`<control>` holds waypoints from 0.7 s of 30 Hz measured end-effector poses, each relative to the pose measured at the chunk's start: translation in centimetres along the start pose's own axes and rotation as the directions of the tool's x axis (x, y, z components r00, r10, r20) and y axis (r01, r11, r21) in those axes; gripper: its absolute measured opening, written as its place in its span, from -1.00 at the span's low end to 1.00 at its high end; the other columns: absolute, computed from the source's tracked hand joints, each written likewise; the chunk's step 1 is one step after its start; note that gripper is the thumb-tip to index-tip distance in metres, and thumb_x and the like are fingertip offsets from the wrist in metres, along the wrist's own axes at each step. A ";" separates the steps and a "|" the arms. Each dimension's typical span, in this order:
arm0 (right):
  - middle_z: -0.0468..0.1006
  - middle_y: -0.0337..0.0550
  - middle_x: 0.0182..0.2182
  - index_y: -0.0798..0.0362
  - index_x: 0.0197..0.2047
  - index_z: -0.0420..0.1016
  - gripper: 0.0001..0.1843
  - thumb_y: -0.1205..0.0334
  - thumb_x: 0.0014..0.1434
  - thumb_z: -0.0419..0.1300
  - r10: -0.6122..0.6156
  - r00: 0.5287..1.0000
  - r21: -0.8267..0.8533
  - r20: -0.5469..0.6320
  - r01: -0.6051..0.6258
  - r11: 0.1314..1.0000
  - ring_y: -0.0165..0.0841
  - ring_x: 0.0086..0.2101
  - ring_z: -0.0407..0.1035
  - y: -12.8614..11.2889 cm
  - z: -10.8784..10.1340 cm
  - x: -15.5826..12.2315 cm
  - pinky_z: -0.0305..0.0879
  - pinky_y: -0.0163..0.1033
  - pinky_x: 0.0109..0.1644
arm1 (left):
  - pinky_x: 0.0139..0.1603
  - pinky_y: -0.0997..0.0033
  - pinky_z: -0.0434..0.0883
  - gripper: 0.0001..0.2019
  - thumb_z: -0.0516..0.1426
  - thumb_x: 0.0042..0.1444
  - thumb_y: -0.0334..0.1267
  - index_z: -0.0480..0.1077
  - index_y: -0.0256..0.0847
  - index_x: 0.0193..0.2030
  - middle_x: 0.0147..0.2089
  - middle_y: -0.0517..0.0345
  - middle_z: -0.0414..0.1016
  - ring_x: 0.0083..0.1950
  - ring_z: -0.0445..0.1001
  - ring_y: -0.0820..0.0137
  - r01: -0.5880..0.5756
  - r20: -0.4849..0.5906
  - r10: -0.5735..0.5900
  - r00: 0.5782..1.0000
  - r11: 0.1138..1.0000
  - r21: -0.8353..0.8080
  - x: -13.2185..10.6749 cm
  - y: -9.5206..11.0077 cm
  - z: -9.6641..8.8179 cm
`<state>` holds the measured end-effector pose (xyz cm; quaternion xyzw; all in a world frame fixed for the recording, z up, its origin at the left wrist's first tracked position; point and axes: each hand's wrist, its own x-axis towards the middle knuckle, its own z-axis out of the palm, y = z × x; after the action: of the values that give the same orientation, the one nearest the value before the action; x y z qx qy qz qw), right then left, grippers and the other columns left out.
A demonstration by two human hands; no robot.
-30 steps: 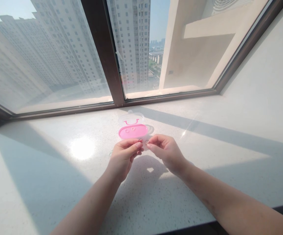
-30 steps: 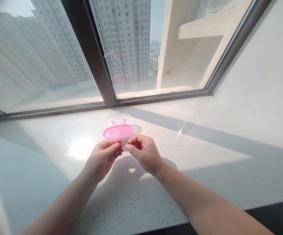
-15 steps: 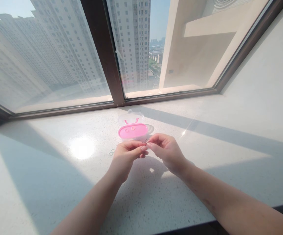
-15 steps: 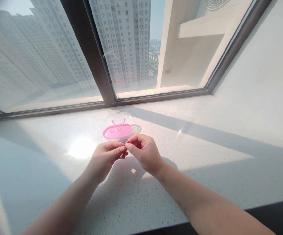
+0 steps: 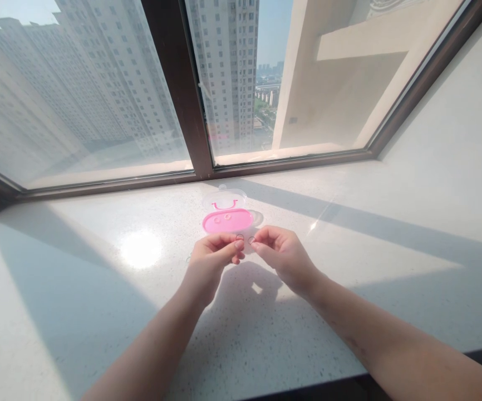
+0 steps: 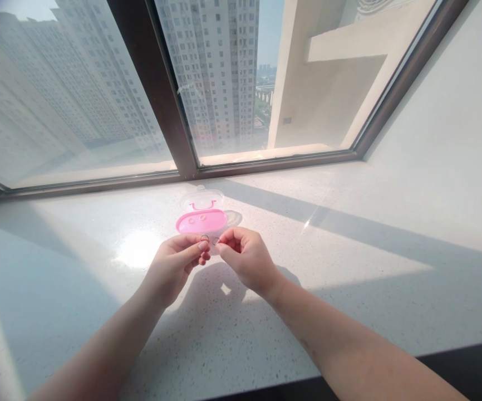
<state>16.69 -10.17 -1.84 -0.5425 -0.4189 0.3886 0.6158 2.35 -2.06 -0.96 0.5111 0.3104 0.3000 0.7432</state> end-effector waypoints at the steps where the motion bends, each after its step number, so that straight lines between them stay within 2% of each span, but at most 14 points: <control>1: 0.48 -0.21 -0.53 0.09 -0.44 0.40 -0.90 0.28 0.06 0.22 0.003 1.000 -0.007 0.016 -0.003 1.000 -0.42 -0.50 0.35 0.0 0.0 0.0 0.23 -0.30 -0.44 | -0.38 0.49 0.30 -0.88 0.32 -0.05 -0.30 0.53 -0.31 -0.40 -0.51 0.13 0.47 -0.46 0.37 0.51 0.000 0.004 0.000 1.000 1.000 -0.004 0.0 0.0 0.0; 6: 0.53 -0.19 -0.52 0.07 -0.41 0.38 -0.93 0.32 0.10 0.18 -0.032 0.992 0.052 0.124 0.025 0.998 -0.33 -0.41 0.46 0.0 0.3 -0.2 0.34 -0.20 -0.27 | -0.39 0.48 0.30 -0.87 0.33 -0.09 -0.29 0.54 -0.31 -0.41 -0.52 0.12 0.47 -0.46 0.38 0.49 0.015 0.018 -0.015 1.000 1.000 -0.008 -0.1 -0.2 0.2; 15: 0.49 -0.22 -0.54 0.09 -0.45 0.41 -0.93 0.33 0.06 0.20 -0.008 0.999 -0.044 0.047 0.010 0.999 -0.42 -0.51 0.35 0.1 0.2 -0.1 0.23 -0.31 -0.45 | -0.37 0.46 0.31 -0.87 0.33 -0.09 -0.29 0.52 -0.29 -0.42 -0.51 0.15 0.47 -0.47 0.37 0.50 -0.024 0.013 0.023 1.000 0.998 0.061 -0.1 -0.5 0.3; 21: 0.54 -0.17 -0.49 0.11 -0.39 0.48 -0.91 0.28 0.10 0.21 -0.009 0.994 0.040 0.111 0.005 0.999 -0.42 -0.49 0.38 -0.4 0.4 -0.3 0.30 -0.29 -0.40 | -0.37 0.49 0.29 -0.87 0.32 -0.05 -0.27 0.52 -0.29 -0.40 -0.52 0.17 0.45 -0.46 0.34 0.52 -0.044 -0.006 0.044 0.999 0.997 0.056 -0.3 -0.4 0.4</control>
<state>16.24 -10.38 -1.44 -0.5063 -0.4465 0.4242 0.6036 2.52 -2.67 -1.17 0.5372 0.3099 0.3093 0.7209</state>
